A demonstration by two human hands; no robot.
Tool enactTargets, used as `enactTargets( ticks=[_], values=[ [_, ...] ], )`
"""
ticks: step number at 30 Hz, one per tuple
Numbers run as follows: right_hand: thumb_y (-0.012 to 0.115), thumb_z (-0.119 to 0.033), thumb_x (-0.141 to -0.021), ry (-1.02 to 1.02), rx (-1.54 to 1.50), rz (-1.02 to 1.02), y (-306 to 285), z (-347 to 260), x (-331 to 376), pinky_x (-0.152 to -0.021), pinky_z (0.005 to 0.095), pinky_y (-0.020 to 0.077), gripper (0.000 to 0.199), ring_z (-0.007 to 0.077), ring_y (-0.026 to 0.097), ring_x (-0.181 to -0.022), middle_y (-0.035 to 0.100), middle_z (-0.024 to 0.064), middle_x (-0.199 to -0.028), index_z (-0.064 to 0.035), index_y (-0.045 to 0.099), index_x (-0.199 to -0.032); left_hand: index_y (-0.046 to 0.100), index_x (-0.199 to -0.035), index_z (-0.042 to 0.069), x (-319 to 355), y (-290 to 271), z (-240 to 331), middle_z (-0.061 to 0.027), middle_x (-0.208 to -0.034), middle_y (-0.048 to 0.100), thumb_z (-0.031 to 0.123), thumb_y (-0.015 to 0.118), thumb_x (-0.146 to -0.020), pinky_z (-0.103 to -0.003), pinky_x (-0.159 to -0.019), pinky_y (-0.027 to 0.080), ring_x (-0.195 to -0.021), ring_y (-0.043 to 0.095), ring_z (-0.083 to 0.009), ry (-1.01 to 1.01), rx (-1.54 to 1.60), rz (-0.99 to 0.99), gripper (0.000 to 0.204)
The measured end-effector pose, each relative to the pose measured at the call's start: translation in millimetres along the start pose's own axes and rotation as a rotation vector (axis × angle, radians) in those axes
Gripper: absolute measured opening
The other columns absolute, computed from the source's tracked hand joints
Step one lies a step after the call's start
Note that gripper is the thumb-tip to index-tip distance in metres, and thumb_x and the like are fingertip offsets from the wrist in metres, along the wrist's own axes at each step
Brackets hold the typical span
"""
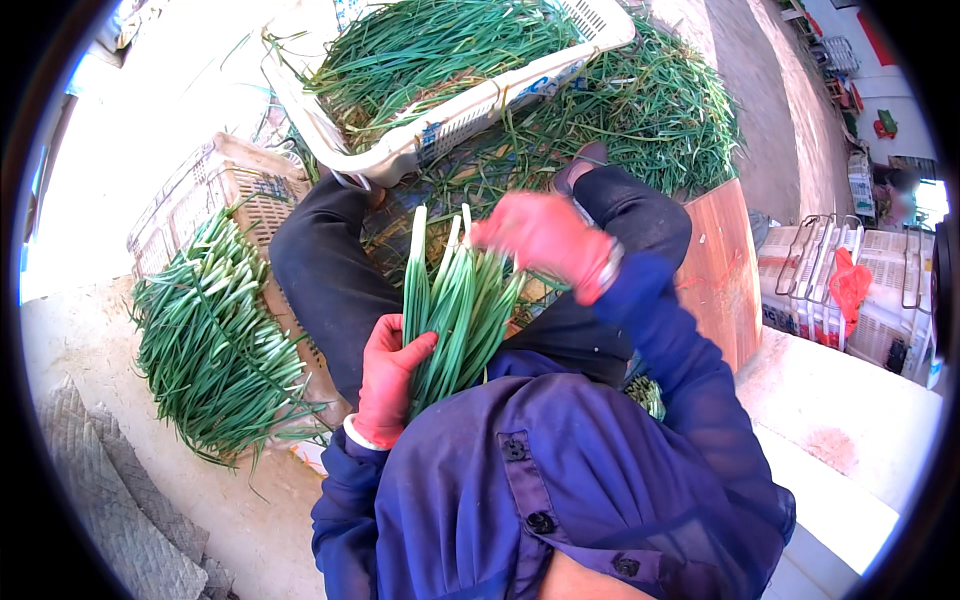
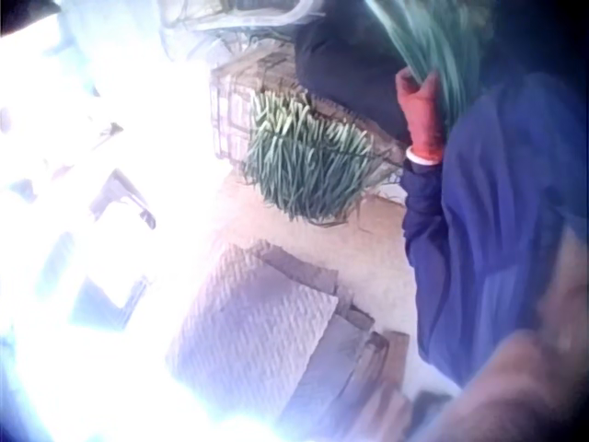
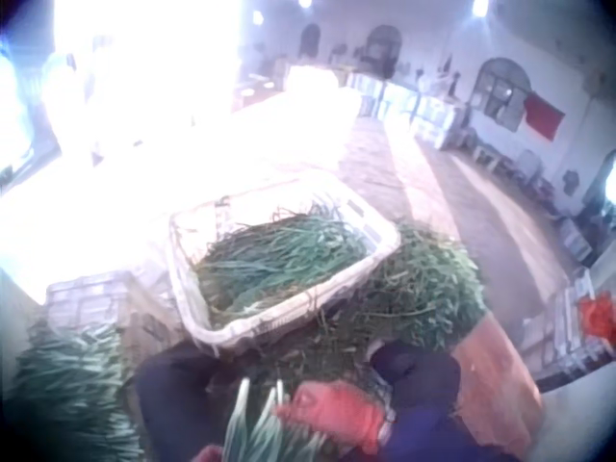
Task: The person, wearing red gloves, gathers bunches of green vegetables from a basket and sorts them while sitting on the ground, eventually tying a bunch with a red string on a wooden board.
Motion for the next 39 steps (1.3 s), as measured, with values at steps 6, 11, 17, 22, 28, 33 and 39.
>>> enactTargets(
  ticks=[6, 11, 17, 22, 28, 33, 39],
  values=[
    [0.058, -0.036, -0.086, 0.057, 0.209, 0.119, 47, 21, 3, -0.051, 0.0362, 0.0465, 0.033, 0.0269, 0.062, -0.057, 0.059, 0.0114, -0.059, -0.0065, 0.058, -0.071, 0.046, -0.11, 0.0, 0, -2, -1, -0.0112, -0.098, 0.062, 0.0, 0.063, -0.08, -0.029, -0.079, 0.05, -0.084, 0.061, -0.016, 0.003, 0.088, 0.019, 0.034],
    [0.06, -0.028, -0.082, -0.499, 0.644, 0.34, 59, -8, 25, -0.044, 0.0373, 0.0426, 0.023, 0.0238, 0.056, -0.048, 0.053, 0.0057, -0.053, -0.0126, 0.056, -0.065, 0.038, -0.129, 0.0, 0, 21, 6, -0.0105, -0.109, 0.059, 0.001, 0.066, -0.076, -0.032, -0.088, 0.047, -0.097, 0.059, -0.0198, 0.004, 0.2, -0.152, 0.06],
    [0.056, -0.021, -0.074, -0.641, 0.748, 0.189, 73, -23, 41, -0.043, 0.0366, 0.0429, 0.015, 0.0228, 0.057, -0.048, 0.052, 0.0038, -0.053, -0.0149, 0.052, -0.061, 0.047, -0.12, -0.001, -8, 10, -12, -0.0106, -0.106, 0.062, -0.002, 0.066, -0.073, -0.033, -0.083, 0.05, -0.091, 0.062, -0.0194, -0.208, 0.0, -0.161, 0.051],
    [0.056, -0.021, -0.08, -0.568, 0.76, 0.317, 42, -5, 29, -0.044, 0.0348, 0.0427, 0.015, 0.022, 0.056, -0.049, 0.052, 0.0029, -0.055, -0.0149, 0.053, -0.067, 0.055, -0.111, -0.002, -13, 8, -13, -0.0106, -0.099, 0.065, -0.003, 0.06, -0.075, -0.032, -0.079, 0.051, -0.084, 0.064, -0.0188, -0.229, 0.098, -0.167, 0.036],
    [0.051, 0.001, -0.085, -0.211, -0.549, 0.548, -86, 13, 17, -0.053, 0.0311, 0.0455, 0.013, 0.0166, 0.055, -0.055, 0.058, 0.0119, -0.086, 0.0009, 0.06, -0.075, 0.056, -0.111, -0.002, -11, -8, -12, -0.011, -0.099, 0.065, 0.002, 0.06, -0.077, -0.031, -0.08, 0.051, -0.084, 0.065, -0.0202, -0.193, 0.196, -0.163, 0.034],
    [0.052, -0.034, -0.089, 0.166, 0.176, 1.034, -232, 30, 54, -0.067, 0.0286, 0.0469, 0.03, 0.0165, 0.06, -0.075, 0.064, 0.0085, -0.097, -0.0085, 0.061, -0.101, 0.056, -0.11, -0.002, -11, -12, -13, -0.0113, -0.099, 0.065, 0.01, 0.061, -0.078, -0.032, -0.08, 0.052, -0.085, 0.064, -0.0208, -0.14, 0.254, -0.233, 0.034],
    [0.06, -0.043, -0.086, 0.403, -0.237, 0.063, -47, 51, 27, -0.058, 0.0244, 0.0481, 0.039, 0.0097, 0.061, -0.071, 0.064, 0.0052, -0.083, -0.0056, 0.063, -0.097, 0.056, -0.109, -0.002, -8, -11, -10, -0.0112, -0.097, 0.065, 0.012, 0.062, -0.078, -0.033, -0.08, 0.052, -0.084, 0.065, -0.0208, -0.122, 0.277, -0.212, 0.034]
  ],
)
Point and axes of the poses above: each hand's wrist, its own x-axis away from the middle knuckle, its own y-axis out of the palm, z = x × y, the point moved 7 cm from there along -x, towards the middle knuckle
